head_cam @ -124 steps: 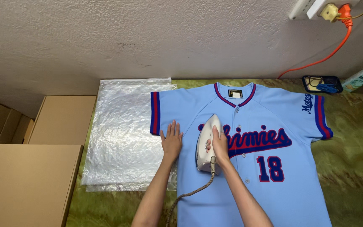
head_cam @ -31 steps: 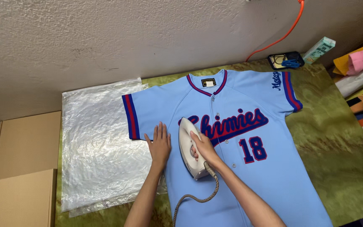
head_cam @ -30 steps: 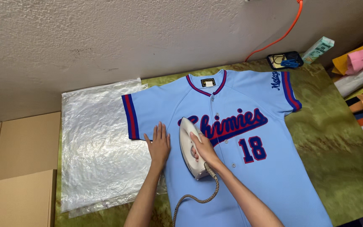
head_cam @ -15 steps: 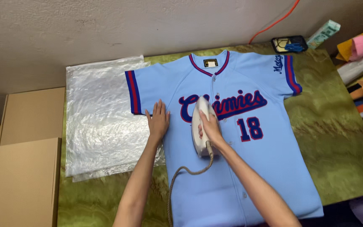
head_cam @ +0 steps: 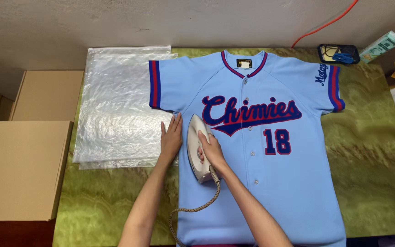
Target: The person irons a light blue baseball jersey laid flat on a green ironing board. They use a white electric iron to smooth the front, sleeves, and collar areas, moving the iron back and forth while holding the fabric with the other hand.
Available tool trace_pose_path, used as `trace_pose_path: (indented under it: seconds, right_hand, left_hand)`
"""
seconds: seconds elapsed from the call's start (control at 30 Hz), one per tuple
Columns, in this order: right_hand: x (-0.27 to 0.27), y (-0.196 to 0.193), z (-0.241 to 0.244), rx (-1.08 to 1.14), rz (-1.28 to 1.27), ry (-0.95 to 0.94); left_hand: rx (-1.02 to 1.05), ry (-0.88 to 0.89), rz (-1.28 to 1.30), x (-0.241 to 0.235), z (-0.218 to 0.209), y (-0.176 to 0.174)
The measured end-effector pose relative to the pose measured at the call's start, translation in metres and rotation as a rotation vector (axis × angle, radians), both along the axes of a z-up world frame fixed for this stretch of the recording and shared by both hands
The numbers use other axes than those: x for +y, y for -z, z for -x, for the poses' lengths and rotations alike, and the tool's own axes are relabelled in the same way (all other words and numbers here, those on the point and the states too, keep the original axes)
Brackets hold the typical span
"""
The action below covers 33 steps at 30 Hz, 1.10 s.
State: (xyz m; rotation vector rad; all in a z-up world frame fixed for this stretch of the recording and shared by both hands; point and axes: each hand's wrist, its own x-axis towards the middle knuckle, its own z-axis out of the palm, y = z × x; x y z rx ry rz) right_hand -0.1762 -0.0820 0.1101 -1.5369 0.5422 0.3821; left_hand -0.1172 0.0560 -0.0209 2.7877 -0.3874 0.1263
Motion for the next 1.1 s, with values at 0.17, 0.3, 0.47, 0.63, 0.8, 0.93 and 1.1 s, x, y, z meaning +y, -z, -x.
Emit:
trace_pose_path:
  seconds: [0.17,0.3,0.47,0.63,0.8,0.93,1.1]
  right_hand:
    - [-0.032,-0.018,0.022,-0.004,-0.009,0.006]
    - [-0.047,-0.020,0.043,0.008,-0.036,0.047]
    - [-0.059,0.003,0.059,-0.030,-0.021,0.213]
    - [-0.056,0.012,0.070,-0.058,-0.002,0.360]
    - [-0.038,0.008,0.068,-0.084,0.033,0.077]
    - [-0.018,0.011,0.056,-0.077,0.011,-0.080]
    - [-0.014,0.034,0.045,-0.029,0.006,-0.153]
  left_hand:
    - [0.001,-0.019,-0.052,-0.005,0.002,0.001]
    - [-0.003,-0.021,-0.118,-0.005,0.001,0.008]
    - [0.139,-0.019,-0.188,0.000,-0.018,0.029]
    - [0.194,-0.004,-0.193,-0.008,0.000,0.023]
    - [0.128,-0.052,0.056,-0.027,0.082,-0.011]
    - [0.041,-0.077,0.013,-0.016,0.107,0.011]
    - [-0.109,-0.137,0.013,-0.012,0.112,0.026]
